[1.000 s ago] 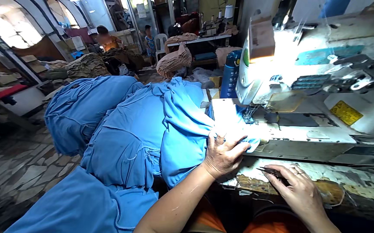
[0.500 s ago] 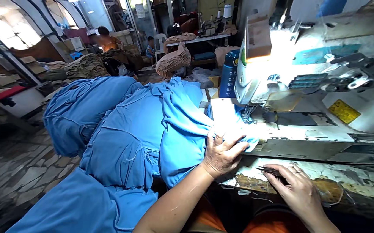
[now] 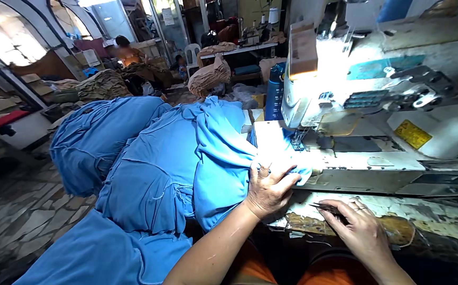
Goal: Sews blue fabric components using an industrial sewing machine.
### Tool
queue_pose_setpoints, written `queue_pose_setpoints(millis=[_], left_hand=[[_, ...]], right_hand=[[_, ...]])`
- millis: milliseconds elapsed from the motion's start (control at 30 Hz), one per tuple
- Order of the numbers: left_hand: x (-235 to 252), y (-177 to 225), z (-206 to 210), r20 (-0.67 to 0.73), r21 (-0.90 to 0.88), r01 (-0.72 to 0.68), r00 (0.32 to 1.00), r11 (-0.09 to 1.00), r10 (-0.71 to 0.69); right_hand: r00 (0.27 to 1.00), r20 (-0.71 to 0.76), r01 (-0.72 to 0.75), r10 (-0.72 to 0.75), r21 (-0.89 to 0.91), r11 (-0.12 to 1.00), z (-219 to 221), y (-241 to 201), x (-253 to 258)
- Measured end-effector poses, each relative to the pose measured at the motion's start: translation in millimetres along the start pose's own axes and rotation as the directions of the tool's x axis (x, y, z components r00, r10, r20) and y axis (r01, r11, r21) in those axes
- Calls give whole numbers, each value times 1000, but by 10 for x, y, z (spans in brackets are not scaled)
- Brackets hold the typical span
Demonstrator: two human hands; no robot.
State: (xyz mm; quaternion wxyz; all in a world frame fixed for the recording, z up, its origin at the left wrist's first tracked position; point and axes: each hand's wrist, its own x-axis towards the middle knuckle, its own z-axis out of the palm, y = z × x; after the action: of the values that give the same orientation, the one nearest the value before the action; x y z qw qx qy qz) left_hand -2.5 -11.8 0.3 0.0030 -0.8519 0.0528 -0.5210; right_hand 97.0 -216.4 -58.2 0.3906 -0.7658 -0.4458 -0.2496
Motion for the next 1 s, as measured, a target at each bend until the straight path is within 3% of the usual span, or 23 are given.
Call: queue_pose_setpoints(millis=[1000], left_hand=[[17, 10, -16, 3, -12, 5, 1000, 1000, -5]], right_hand=[[1000, -11, 4, -4, -17, 1000, 14, 3, -20]])
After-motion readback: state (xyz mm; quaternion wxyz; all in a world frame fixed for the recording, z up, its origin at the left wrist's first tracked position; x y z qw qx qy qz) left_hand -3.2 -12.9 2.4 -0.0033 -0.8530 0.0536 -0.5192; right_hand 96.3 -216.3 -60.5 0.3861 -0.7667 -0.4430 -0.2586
